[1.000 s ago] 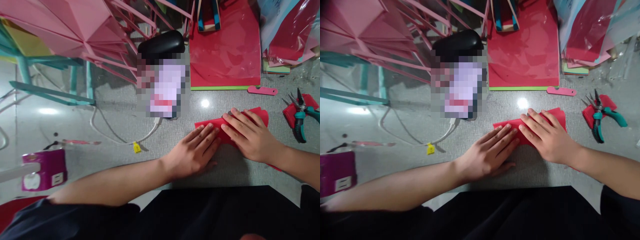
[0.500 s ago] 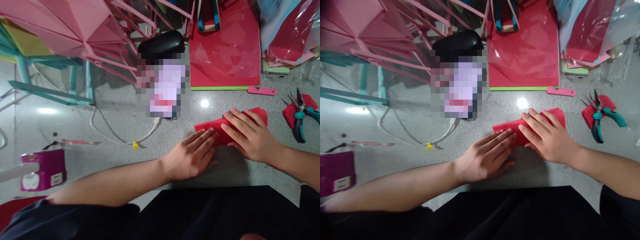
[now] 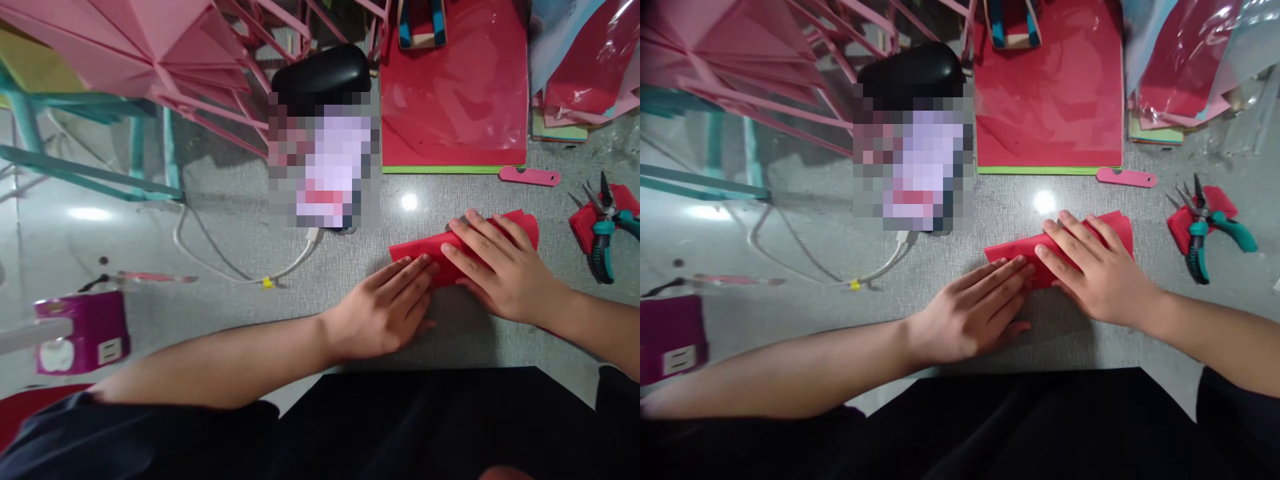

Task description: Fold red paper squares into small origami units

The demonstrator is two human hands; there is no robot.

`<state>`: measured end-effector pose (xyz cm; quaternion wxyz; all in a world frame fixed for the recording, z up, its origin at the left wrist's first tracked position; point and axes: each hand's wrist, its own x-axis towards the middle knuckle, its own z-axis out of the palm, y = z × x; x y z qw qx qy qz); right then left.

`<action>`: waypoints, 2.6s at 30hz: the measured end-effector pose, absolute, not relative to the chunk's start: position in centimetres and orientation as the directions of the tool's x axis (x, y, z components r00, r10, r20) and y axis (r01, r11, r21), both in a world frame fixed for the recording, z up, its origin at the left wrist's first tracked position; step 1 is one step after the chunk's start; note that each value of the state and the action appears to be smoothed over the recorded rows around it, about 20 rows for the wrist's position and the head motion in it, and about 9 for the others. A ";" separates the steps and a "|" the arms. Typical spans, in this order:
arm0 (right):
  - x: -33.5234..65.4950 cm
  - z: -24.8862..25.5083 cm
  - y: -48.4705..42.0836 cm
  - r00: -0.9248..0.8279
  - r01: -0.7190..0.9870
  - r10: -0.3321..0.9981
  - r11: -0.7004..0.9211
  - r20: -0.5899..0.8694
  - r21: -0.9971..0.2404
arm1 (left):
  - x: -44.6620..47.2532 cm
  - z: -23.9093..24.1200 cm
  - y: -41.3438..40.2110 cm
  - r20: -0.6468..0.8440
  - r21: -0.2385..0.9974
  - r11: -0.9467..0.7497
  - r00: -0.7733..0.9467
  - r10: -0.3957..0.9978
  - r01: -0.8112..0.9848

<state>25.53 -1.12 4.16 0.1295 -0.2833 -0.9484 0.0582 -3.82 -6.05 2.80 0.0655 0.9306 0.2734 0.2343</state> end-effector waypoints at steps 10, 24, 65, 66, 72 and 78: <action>26.0 4.1 -1.1 -0.816 0.513 0.536 0.844 0.216 -0.154 | -3.8 3.1 -6.1 0.417 0.256 -0.859 0.751 0.511 0.442; 25.7 4.3 -0.9 -0.847 0.476 0.488 0.873 0.209 -0.109 | -3.7 3.0 -6.2 0.435 0.280 -0.879 0.765 0.475 0.386; 25.5 4.1 -0.9 -0.852 0.506 0.519 0.851 0.073 -0.141 | -3.1 2.9 -7.7 0.207 0.180 -0.740 0.710 0.673 0.648; 25.4 4.1 -0.9 -0.852 0.506 0.518 0.851 0.071 -0.141 | -3.1 2.9 -7.7 0.210 0.176 -0.739 0.708 0.674 0.651; 25.4 4.2 -0.9 -0.846 0.515 0.529 0.842 0.063 -0.162 | -3.1 3.1 -7.5 0.217 0.147 -0.742 0.710 0.669 0.654; 25.4 4.0 -1.1 -0.834 0.532 0.548 0.830 0.067 -0.168 | -3.1 3.3 -7.2 0.251 0.131 -0.735 0.695 0.673 0.665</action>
